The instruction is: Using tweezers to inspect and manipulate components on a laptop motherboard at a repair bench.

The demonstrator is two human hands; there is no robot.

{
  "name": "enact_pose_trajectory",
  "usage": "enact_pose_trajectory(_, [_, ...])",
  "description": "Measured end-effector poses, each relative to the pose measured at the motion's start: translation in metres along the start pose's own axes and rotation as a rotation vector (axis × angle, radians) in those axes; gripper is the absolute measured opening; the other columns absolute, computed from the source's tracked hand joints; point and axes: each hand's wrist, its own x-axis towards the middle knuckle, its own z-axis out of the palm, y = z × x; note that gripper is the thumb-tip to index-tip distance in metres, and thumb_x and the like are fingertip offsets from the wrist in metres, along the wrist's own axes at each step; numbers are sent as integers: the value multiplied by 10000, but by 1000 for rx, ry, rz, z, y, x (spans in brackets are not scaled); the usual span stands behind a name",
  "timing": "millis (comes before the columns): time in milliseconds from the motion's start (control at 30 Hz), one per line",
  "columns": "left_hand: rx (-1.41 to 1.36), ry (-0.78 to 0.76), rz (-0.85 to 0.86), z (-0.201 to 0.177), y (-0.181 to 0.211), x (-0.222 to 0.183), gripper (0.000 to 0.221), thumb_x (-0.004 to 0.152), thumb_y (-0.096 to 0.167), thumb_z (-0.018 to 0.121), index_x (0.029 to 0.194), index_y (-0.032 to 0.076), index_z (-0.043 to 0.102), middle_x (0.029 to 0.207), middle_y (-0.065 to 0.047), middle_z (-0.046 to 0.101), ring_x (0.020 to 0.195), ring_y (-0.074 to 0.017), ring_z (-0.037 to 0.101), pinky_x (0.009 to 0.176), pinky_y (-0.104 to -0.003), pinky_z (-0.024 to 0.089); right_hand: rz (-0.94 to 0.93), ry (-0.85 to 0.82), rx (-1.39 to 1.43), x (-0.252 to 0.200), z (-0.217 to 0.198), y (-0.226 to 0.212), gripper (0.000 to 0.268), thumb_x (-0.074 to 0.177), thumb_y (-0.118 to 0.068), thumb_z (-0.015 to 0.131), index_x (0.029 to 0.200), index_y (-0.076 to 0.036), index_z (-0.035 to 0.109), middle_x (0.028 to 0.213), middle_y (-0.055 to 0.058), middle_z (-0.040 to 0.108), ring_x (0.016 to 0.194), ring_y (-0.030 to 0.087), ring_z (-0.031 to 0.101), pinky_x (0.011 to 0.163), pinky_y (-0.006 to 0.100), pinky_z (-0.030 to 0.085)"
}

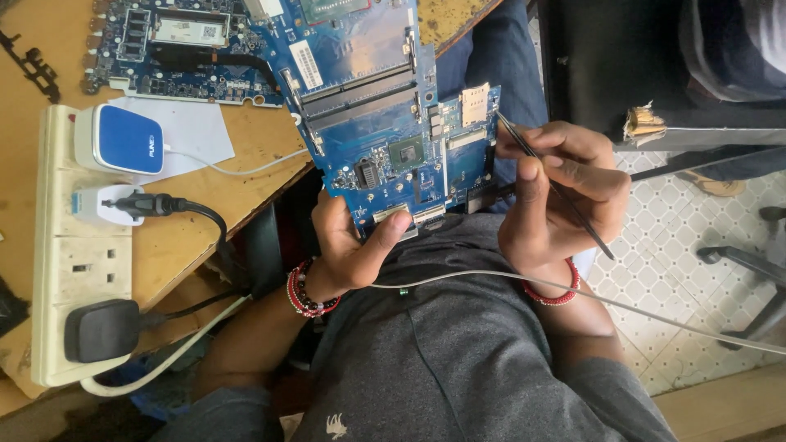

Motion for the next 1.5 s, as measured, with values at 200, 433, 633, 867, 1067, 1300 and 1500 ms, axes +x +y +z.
enact_pose_trajectory(200, [-1, 3, 22, 1, 0, 1, 273, 947, 221, 655, 804, 93, 461, 737, -20, 507, 688, -194, 527, 694, -365, 458, 21, -12, -6, -1, 0, -2, 170, 1062, -47, 579, 1037, -8, 415, 1042, 287, 528, 877, 384, 681, 771, 461, 692])
enact_pose_trajectory(433, [-5, 20, 3, 1, -4, -3, 278, 946, 264, 673, 834, 93, 484, 780, -20, 525, 734, -194, 553, 739, -366, 488, 17, 12, -5, 1, 2, -2, 184, 1063, -69, 584, 1030, -18, 411, 1036, 270, 524, 852, 370, 689, 770, 445, 685])
enact_pose_trajectory(633, [-15, 18, 43, 2, -27, -12, 267, 954, 265, 659, 836, 86, 500, 749, -9, 521, 688, -176, 529, 683, -336, 459, 18, -3, 24, 3, 1, 0, 174, 1064, -65, 573, 1023, -29, 407, 1040, 257, 525, 863, 352, 667, 800, 448, 680])
enact_pose_trajectory(867, [-183, 160, 73, 3, -87, -41, 364, 816, 81, 835, 1042, -127, 641, 865, -266, 696, 896, -290, 703, 695, -445, 569, -140, 28, 32, 7, -1, 3, 226, 1003, -36, 688, 915, 67, 507, 909, 298, 614, 730, 393, 747, 651, 445, 640])
enact_pose_trajectory(1067, [-190, 158, 79, 4, -84, -35, 310, 808, 87, 833, 970, -104, 651, 791, -217, 692, 851, -232, 695, 665, -390, 556, -140, 40, 38, 8, 0, -1, 214, 991, -19, 688, 904, 75, 517, 906, 287, 613, 736, 394, 756, 649, 450, 648])
enact_pose_trajectory(1300, [-228, 151, 35, 6, -55, -21, 261, 801, 69, 822, 934, -92, 665, 782, -212, 707, 847, -240, 702, 642, -367, 558, -127, 46, 59, 5, 0, 3, 207, 989, -5, 690, 912, 80, 518, 925, 294, 608, 757, 399, 754, 662, 459, 658])
enact_pose_trajectory(1500, [-210, 175, 59, 6, -56, -23, 277, 793, 54, 830, 923, -81, 627, 742, -202, 677, 783, -171, 673, 597, -332, 529, -145, 38, 32, 6, 0, 3, 210, 985, -4, 692, 911, 81, 515, 920, 304, 604, 729, 402, 750, 649, 468, 656])
